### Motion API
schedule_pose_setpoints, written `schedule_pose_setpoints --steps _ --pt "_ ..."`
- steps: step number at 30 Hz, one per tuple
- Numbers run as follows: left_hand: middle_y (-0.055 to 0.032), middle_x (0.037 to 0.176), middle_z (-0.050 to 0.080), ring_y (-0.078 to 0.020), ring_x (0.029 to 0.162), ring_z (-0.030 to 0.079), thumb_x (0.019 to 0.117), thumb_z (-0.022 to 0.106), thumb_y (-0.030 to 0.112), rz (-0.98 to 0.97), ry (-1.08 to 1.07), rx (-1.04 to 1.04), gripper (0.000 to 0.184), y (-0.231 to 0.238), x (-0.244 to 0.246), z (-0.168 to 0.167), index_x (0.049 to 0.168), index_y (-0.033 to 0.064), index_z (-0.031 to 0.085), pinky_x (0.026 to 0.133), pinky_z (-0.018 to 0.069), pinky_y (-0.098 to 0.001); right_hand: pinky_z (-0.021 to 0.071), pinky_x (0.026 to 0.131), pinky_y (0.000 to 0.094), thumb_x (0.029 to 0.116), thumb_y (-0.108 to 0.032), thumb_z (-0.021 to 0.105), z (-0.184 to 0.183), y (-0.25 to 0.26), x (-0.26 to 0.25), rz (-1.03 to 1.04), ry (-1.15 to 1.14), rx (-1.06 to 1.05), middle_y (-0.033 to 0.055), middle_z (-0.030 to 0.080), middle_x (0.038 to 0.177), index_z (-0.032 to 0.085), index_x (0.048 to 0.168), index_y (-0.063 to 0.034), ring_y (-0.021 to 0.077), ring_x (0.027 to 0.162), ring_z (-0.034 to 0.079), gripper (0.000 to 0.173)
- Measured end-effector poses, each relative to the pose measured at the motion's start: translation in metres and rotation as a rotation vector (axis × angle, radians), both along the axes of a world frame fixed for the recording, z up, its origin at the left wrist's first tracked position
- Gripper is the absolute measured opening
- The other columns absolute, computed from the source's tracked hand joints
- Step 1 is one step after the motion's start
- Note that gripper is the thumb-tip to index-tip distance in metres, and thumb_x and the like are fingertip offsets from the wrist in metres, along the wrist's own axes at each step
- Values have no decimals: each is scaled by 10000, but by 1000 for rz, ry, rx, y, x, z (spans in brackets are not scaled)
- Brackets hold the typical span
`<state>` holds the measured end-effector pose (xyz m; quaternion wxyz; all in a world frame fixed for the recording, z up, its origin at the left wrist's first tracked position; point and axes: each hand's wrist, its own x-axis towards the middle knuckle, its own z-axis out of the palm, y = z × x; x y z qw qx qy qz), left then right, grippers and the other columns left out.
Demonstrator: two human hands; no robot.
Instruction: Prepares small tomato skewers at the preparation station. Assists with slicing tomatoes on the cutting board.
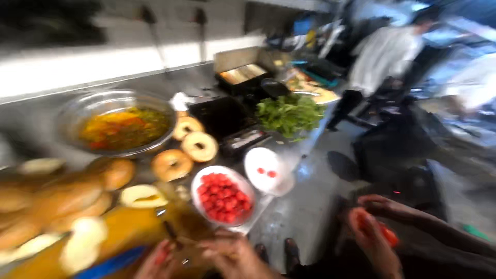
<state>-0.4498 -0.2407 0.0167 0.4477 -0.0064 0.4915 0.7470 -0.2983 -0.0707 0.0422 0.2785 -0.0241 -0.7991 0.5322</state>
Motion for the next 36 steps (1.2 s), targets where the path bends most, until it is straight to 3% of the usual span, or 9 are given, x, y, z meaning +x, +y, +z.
schedule_pose_setpoints --steps 2,4,6,9,12,15,21,36 --pt "-16 980 733 -76 793 671 1104 355 191 81 28 -44 343 5 7 5 1085 85 681 710 569 -224 586 947 341 1044 -172 573 -3 2 -2 9 -19 -50 114 753 1114 750 1159 -9 160 1034 709 267" --pt "-75 1113 711 -140 915 678 1105 352 194 69 -2 -11 346 3 6 5 1194 46 653 797 576 -280 600 918 331 1044 -180 585 -9 2 -4 12 -38 -113 101 750 1115 744 1177 -22 143 1015 710 261" --pt "-127 1186 669 -209 1008 675 1046 416 92 38 24 26 293 -1 4 2 1240 -2 614 878 582 -356 610 883 320 1031 -156 605 -13 2 -6 27 -72 -169 91 751 1092 743 1177 -25 139 976 715 240" --pt "-169 1255 634 -270 1097 669 1026 485 43 -55 253 18 292 -7 4 -5 1294 -47 557 951 584 -416 621 858 321 1022 -112 615 -16 0 -8 48 -83 -270 92 757 1064 738 1154 -5 151 943 725 211" --pt "-178 1244 662 -286 1055 705 1024 549 67 -91 480 -12 342 -10 5 -10 1334 -63 487 905 620 -411 629 842 311 1021 -106 622 -13 -2 -11 62 -89 -402 92 769 1053 741 1147 6 155 926 738 206" --pt "-150 1196 694 -244 977 726 1007 577 58 -66 600 -28 307 -11 8 -9 1284 -67 536 846 638 -371 627 826 301 1031 -146 617 -13 -3 -13 69 -72 -483 86 772 1031 743 1121 -3 148 907 740 211" --pt "-157 1185 694 -237 953 724 1025 566 80 -51 558 16 289 -13 6 -9 1272 -67 596 834 638 -367 626 824 297 1026 -151 631 -15 -3 -17 94 -58 -535 91 772 1023 745 1110 -9 148 899 741 200" --pt "-158 1160 695 -231 935 719 1032 560 68 -106 507 67 300 -18 8 -6 1293 -75 595 833 633 -358 621 834 289 1023 -113 620 -21 -8 -15 72 -54 -459 81 771 1040 755 1106 -13 139 924 734 187"
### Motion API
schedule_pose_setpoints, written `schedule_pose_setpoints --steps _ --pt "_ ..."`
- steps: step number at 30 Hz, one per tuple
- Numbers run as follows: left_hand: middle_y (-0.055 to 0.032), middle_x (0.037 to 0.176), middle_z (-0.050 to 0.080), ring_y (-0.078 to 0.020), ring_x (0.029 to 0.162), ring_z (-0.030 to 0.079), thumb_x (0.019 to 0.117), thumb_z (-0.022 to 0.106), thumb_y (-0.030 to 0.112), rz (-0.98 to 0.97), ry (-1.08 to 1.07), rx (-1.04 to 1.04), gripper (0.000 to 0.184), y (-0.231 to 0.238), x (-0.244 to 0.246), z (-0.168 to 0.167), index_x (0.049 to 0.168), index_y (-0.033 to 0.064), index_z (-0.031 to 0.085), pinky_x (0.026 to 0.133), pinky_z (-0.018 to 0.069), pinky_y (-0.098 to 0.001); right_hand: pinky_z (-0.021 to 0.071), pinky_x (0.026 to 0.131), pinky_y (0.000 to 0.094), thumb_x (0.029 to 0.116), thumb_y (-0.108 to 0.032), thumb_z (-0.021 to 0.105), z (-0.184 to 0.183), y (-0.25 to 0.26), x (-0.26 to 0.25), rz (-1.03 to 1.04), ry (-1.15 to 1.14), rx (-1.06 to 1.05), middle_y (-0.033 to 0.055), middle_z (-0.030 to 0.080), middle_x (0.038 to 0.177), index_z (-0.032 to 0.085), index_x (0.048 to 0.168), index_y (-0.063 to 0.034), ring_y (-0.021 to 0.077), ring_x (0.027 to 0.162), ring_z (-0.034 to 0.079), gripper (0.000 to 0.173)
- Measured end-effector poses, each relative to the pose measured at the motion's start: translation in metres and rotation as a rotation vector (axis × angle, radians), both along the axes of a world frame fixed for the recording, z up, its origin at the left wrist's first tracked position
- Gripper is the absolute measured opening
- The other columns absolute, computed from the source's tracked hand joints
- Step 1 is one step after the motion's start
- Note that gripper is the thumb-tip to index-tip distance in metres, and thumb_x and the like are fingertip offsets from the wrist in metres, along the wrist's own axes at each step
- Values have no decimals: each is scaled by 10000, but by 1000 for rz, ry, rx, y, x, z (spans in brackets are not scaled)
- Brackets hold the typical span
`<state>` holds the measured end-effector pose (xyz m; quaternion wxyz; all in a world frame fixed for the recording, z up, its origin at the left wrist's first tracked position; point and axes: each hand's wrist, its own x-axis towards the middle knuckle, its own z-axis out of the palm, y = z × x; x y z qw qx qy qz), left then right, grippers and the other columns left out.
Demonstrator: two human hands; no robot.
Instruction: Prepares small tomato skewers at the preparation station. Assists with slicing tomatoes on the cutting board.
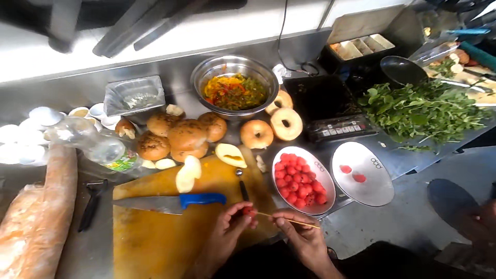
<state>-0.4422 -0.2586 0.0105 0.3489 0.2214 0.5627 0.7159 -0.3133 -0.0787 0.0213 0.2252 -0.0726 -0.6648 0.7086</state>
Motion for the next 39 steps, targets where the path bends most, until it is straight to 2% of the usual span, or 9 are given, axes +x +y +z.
schedule_pose_setpoints --steps 6,12,17,21,27,34,39 --pt "-184 1179 683 -241 946 709 1044 536 85 -2 -124 26 320 -2 0 0 1311 -86 579 844 620 -375 621 838 289 1023 -104 616 1 -1 0 -9 1 -12 84 771 1043 753 1108 -11 141 925 735 186" --pt "-185 1166 683 -209 912 696 1039 511 105 10 -277 83 334 -2 1 0 1304 -82 595 813 604 -342 619 838 291 1022 -107 618 0 -1 0 0 -15 -31 80 770 1029 751 1105 -8 137 914 733 186" --pt "-160 1142 691 -154 851 670 1054 441 120 11 -277 110 339 -2 2 -2 1285 -60 612 742 576 -293 620 836 293 1026 -111 617 -1 0 0 39 -11 -48 88 766 1044 749 1108 -5 143 922 731 188" --pt "-149 1151 679 -164 882 666 1061 469 131 3 -269 106 339 -1 2 -2 1311 -55 602 776 580 -310 618 824 285 1025 -106 613 -2 0 1 41 -4 -40 87 769 1042 749 1108 -5 134 919 730 188" --pt "-148 1160 671 -185 912 664 1058 531 136 -16 -92 73 344 -3 1 -6 1333 -59 603 805 588 -326 614 853 301 1021 -98 616 -4 0 -1 46 17 33 99 761 1043 745 1091 5 144 937 725 180" --pt "-141 1110 679 -166 874 658 1057 528 151 -16 -157 77 333 -3 3 -5 1307 -48 622 783 579 -312 614 848 298 1026 -105 612 -3 0 -1 40 15 35 99 762 1041 747 1098 5 143 930 726 188" --pt "-141 1077 689 -142 819 648 1035 502 120 6 -217 83 291 -3 4 -5 1226 -43 648 723 563 -282 616 846 305 1022 -95 614 -3 -1 -1 66 12 34 105 760 1036 743 1090 15 151 931 727 182"
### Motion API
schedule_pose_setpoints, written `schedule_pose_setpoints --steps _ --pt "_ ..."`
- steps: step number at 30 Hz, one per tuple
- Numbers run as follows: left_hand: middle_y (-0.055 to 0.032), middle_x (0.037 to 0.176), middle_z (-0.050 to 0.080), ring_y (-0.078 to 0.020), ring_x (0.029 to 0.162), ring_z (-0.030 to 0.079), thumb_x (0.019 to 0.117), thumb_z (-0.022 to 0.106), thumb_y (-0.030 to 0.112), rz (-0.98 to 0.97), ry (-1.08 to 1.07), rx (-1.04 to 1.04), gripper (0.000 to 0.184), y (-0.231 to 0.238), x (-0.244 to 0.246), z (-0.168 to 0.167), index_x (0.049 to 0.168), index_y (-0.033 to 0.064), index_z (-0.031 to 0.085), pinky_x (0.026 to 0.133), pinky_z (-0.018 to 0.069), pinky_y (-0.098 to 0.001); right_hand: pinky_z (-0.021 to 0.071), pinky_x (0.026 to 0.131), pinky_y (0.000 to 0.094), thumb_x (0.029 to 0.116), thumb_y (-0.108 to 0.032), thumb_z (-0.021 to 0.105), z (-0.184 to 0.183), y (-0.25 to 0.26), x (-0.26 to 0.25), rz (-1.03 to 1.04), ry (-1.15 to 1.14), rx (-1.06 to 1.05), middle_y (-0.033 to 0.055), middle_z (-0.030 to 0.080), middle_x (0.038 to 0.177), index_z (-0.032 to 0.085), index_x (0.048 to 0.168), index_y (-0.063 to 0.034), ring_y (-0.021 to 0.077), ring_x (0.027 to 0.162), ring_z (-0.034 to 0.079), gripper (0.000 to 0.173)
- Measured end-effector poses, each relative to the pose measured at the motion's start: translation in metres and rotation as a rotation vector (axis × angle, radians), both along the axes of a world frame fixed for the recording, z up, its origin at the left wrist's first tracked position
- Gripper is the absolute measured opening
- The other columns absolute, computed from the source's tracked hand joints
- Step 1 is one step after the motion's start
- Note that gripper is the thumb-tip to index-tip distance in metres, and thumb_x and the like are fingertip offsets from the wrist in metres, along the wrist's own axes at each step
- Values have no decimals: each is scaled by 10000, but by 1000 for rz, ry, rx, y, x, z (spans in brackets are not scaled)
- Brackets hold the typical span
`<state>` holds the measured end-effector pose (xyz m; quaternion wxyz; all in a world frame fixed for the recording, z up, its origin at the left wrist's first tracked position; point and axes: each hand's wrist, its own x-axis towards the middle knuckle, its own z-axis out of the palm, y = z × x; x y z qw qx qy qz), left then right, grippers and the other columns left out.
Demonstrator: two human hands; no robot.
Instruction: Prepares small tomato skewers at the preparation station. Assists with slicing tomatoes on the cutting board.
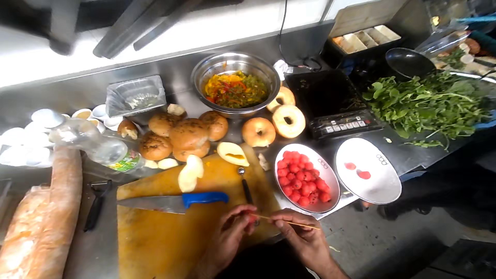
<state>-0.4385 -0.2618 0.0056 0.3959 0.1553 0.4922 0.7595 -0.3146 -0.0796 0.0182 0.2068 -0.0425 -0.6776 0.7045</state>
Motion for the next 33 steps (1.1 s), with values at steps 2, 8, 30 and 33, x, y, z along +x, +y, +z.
schedule_pose_setpoints --steps 2,8,30,33 --pt "-131 1068 691 -127 798 640 1034 477 121 11 6 -11 283 0 1 0 1191 -28 660 704 553 -265 616 852 312 1023 -93 609 0 0 0 14 -6 3 109 759 1035 743 1088 21 157 931 726 188" --pt "-128 1004 709 -126 773 655 1048 462 137 86 -165 -19 287 2 2 6 1119 -22 691 700 562 -259 614 846 302 1026 -110 615 3 1 0 -1 2 5 100 760 1040 746 1094 8 146 932 726 189" --pt "-187 1091 695 -199 892 695 1066 478 123 92 -258 47 307 2 -3 8 1318 -12 592 803 594 -318 620 844 305 1030 -112 612 0 1 1 -14 22 -14 103 764 1038 746 1099 4 152 933 732 190" --pt "-180 1095 704 -186 881 695 1064 508 143 92 -248 66 275 1 -2 5 1232 -11 662 794 593 -312 620 844 312 1027 -105 611 -1 0 0 -5 16 -10 106 762 1036 743 1097 12 156 928 731 190"
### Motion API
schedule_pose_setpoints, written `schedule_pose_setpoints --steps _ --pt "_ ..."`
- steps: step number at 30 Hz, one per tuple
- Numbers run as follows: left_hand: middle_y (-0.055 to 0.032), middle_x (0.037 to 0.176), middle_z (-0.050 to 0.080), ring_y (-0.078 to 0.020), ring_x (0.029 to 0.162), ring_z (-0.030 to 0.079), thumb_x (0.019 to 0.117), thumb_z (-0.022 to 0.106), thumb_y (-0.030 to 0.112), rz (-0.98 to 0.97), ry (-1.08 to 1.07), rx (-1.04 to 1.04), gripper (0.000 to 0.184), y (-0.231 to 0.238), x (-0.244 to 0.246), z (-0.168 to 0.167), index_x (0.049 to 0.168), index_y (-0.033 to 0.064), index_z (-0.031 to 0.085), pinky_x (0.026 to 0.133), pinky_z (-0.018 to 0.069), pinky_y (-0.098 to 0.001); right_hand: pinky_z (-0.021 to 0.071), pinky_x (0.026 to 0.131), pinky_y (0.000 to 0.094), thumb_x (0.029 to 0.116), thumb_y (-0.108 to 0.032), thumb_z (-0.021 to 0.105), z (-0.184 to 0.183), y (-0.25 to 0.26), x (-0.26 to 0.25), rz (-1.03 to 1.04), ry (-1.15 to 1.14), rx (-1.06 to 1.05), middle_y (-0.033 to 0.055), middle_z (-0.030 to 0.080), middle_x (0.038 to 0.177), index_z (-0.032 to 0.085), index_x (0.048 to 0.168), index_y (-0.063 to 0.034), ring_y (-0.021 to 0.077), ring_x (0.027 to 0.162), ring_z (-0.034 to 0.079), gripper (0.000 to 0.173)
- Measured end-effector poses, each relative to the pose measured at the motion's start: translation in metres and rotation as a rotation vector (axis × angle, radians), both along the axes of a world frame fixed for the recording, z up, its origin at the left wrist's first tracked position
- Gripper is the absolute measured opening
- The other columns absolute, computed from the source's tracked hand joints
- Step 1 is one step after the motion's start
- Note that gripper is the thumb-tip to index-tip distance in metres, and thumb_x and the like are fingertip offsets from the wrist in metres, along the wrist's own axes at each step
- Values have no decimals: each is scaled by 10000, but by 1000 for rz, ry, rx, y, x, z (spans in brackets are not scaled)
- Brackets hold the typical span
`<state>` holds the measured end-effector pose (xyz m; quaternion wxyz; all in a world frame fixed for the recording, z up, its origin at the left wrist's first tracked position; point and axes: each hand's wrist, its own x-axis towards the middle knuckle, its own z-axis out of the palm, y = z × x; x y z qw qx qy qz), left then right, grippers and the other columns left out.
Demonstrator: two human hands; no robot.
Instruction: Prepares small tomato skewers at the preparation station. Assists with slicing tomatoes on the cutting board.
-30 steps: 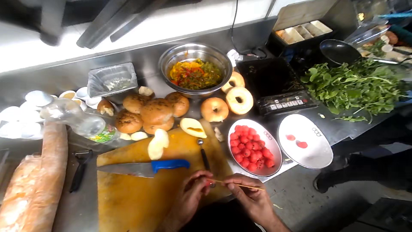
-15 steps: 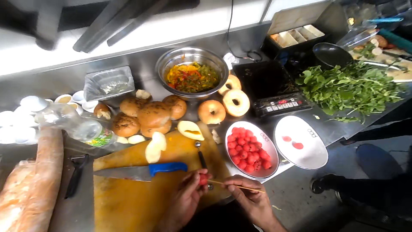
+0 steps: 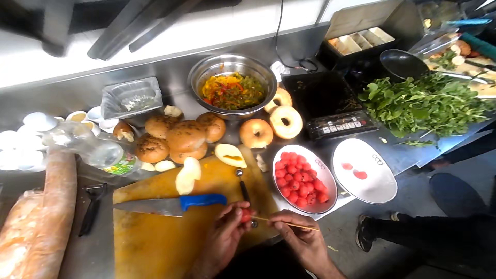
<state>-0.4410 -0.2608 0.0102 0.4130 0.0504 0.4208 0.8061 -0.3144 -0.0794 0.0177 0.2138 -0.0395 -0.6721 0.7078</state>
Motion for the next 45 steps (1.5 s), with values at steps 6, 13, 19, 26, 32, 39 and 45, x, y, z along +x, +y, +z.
schedule_pose_setpoints --steps 6,13,19,26,32,39,45 --pt "-185 1122 698 -184 884 690 1060 521 138 -9 40 -4 266 1 0 0 1195 -31 677 793 593 -314 619 856 314 1024 -82 604 0 0 -1 5 3 10 110 761 1053 745 1104 10 160 944 731 186" --pt "-181 1128 697 -190 889 698 1066 506 131 -32 -40 28 252 1 2 2 1196 -13 668 805 601 -325 619 868 319 1027 -99 612 -2 -1 -2 -4 25 84 115 755 1064 747 1111 -2 164 956 727 187" --pt "-193 1169 688 -229 959 707 1052 531 107 -18 -87 62 221 2 2 2 1194 -1 661 863 602 -358 618 901 334 1031 -126 609 0 -1 -1 -35 47 286 103 754 1084 755 1109 -43 176 1012 724 185" --pt "-185 1197 693 -235 1001 721 1013 603 80 26 -133 77 178 3 3 4 1172 20 657 894 607 -360 606 916 305 1043 -150 593 2 -4 -1 -67 87 475 86 746 1118 754 1120 -78 160 1054 711 191" --pt "-166 1234 690 -235 1025 722 980 655 64 72 -219 145 171 4 5 5 1148 39 673 904 607 -359 604 922 298 1045 -148 589 2 -7 -3 -84 108 495 92 745 1137 753 1125 -81 164 1061 710 195" --pt "-171 1221 697 -219 1001 720 995 642 99 65 -74 101 197 2 4 1 1173 30 691 888 605 -351 617 884 308 1035 -167 618 4 -1 -4 -26 46 315 86 760 1076 758 1105 -53 154 994 726 194" --pt "-168 1217 691 -222 980 723 994 635 77 91 -8 52 192 3 6 3 1171 13 675 880 613 -363 612 891 299 1041 -155 594 5 -1 -5 -36 52 431 85 753 1080 759 1112 -68 149 1011 718 199"
